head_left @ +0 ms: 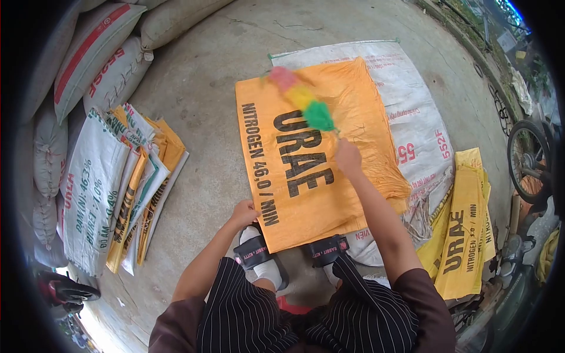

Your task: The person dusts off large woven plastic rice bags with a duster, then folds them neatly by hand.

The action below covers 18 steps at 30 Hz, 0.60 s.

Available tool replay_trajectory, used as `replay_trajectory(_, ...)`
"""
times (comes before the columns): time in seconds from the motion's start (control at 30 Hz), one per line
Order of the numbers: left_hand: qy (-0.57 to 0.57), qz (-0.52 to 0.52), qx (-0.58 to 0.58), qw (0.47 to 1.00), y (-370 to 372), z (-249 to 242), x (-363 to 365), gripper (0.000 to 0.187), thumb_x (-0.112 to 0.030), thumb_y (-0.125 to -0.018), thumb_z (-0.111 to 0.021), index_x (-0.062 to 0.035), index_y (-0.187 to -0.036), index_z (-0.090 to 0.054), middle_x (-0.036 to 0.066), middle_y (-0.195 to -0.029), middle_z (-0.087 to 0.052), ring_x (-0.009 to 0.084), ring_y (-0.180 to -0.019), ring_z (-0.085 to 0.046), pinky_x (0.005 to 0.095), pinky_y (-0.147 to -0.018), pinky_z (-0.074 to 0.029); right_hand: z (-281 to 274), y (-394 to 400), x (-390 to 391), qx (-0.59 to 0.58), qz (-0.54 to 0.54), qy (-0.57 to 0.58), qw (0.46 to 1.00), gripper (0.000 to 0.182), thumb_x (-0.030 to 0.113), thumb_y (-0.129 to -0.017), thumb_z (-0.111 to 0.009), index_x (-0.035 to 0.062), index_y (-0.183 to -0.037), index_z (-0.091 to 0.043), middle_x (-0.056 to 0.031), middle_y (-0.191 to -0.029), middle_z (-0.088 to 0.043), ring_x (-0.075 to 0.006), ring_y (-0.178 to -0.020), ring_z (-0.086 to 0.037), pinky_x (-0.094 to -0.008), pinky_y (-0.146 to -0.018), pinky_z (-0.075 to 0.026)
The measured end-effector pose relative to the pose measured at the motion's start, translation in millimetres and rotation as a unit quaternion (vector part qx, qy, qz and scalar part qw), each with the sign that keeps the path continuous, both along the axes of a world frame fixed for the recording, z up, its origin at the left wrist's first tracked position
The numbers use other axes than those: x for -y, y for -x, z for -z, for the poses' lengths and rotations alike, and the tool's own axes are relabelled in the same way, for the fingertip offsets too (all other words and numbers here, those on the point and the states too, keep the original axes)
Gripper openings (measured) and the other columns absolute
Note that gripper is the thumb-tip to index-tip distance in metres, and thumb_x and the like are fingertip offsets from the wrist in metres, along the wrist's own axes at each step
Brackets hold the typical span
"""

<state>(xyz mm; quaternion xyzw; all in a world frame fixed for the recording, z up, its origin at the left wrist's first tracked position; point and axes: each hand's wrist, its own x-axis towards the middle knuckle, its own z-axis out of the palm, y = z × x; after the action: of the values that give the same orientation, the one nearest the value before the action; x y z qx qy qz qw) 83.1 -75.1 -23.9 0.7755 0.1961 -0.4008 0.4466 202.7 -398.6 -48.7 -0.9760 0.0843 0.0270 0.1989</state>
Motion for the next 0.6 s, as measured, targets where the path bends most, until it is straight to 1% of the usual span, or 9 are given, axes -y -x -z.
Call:
replay_trajectory(0.1,0.009,-0.048,-0.064,0.997,3,4,-12,0.01,-0.005,-0.071,-0.059,0.0005,-0.078,-0.061,0.007,-0.069,-0.062,0.0119,-0.055,-0.057,0.0243,-0.048,-0.045,23,-8,100,0.049,0.223,-0.023,0.973,0.022,0.017,-0.084,-0.043,0.0003,-0.088,-0.057,-0.0217,-0.08,-0.061,-0.0363,-0.077,-0.06,-0.0448,-0.066,-0.047)
replay_trajectory(0.17,0.029,-0.071,-0.105,0.991,1,9,-19,0.011,-0.006,-0.072,-0.059,0.0005,-0.08,-0.062,0.007,-0.069,-0.062,0.0118,-0.054,-0.056,0.024,-0.047,-0.045,19,1,163,0.041,0.209,0.058,0.975,0.028,0.023,-0.085,-0.044,-0.0012,-0.087,-0.057,-0.0218,-0.079,-0.061,-0.0345,-0.072,-0.06,-0.0431,-0.063,-0.047)
replay_trajectory(0.2,0.005,-0.015,-0.101,0.995,-7,10,-21,0.014,-0.008,-0.074,-0.059,0.0005,-0.085,-0.061,0.007,-0.072,-0.062,0.0114,-0.056,-0.056,0.0234,-0.049,-0.045,17,8,185,0.043,0.171,0.091,0.98,0.03,0.025,-0.086,-0.043,-0.0019,-0.086,-0.057,-0.0203,-0.077,-0.061,-0.0329,-0.069,-0.06,-0.0417,-0.059,-0.048)
replay_trajectory(0.23,-0.018,0.04,-0.097,0.994,-14,12,-19,0.018,-0.01,-0.075,-0.059,0.0006,-0.09,-0.06,0.007,-0.074,-0.062,0.0109,-0.058,-0.057,0.0228,-0.051,-0.045,-6,18,189,0.023,0.278,-0.045,0.959,0.03,0.025,-0.086,-0.042,-0.0012,-0.082,-0.056,-0.0155,-0.069,-0.058,-0.0281,-0.06,-0.057,-0.0383,-0.05,-0.045)
replay_trajectory(0.27,0.005,-0.01,-0.032,0.999,-27,4,-14,0.028,-0.014,-0.077,-0.06,-0.0002,-0.101,-0.055,0.009,-0.084,-0.062,0.0136,-0.068,-0.059,0.0252,-0.058,-0.048,-33,33,190,0.003,0.376,-0.18,0.909,0.031,0.026,-0.087,-0.041,-0.0004,-0.079,-0.055,-0.0106,-0.06,-0.056,-0.0234,-0.05,-0.055,-0.035,-0.042,-0.043)
replay_trajectory(0.37,0.074,-0.239,0.105,0.963,-94,5,-4,0.05,-0.018,-0.081,-0.058,-0.0008,-0.124,-0.041,0.011,-0.104,-0.059,0.0186,-0.09,-0.059,0.0319,-0.074,-0.049,-64,93,219,-0.078,0.315,-0.332,0.886,0.03,0.025,-0.089,-0.038,0.0037,-0.072,-0.051,0.0007,-0.047,-0.039,-0.0113,-0.035,-0.037,-0.0274,-0.031,-0.028)
replay_trajectory(0.47,0.135,-0.263,0.169,0.94,-161,-1,4,0.042,-0.019,-0.076,-0.062,0.0027,-0.111,-0.051,0.011,-0.098,-0.063,0.0185,-0.087,-0.062,0.033,-0.071,-0.05,-153,140,202,-0.286,0.25,-0.424,0.822,0.033,0.027,-0.092,-0.039,0.0056,-0.071,-0.051,0.0058,-0.045,-0.03,-0.0061,-0.033,-0.025,-0.0238,-0.031,-0.018)
replay_trajectory(0.57,-0.019,-0.281,0.207,0.937,-213,-6,19,0.027,-0.011,-0.076,-0.058,-0.0009,-0.101,-0.06,0.013,-0.088,-0.065,0.0203,-0.081,-0.063,0.0333,-0.072,-0.048,-178,150,197,-0.421,0.125,-0.374,0.817,0.033,0.026,-0.093,-0.041,0.0039,-0.073,-0.056,0.006,-0.044,-0.031,-0.0062,-0.034,-0.026,-0.0237,-0.033,-0.019)
replay_trajectory(0.6,-0.034,-0.265,0.289,0.919,-226,-21,32,0.025,-0.011,-0.076,-0.057,-0.0017,-0.099,-0.062,0.014,-0.084,-0.065,0.0203,-0.078,-0.063,0.0335,-0.07,-0.048,-180,146,181,-0.474,0.071,-0.329,0.814,0.033,0.025,-0.092,-0.042,0.0032,-0.073,-0.057,0.0058,-0.044,-0.032,-0.0063,-0.035,-0.027,-0.0236,-0.034,-0.02)
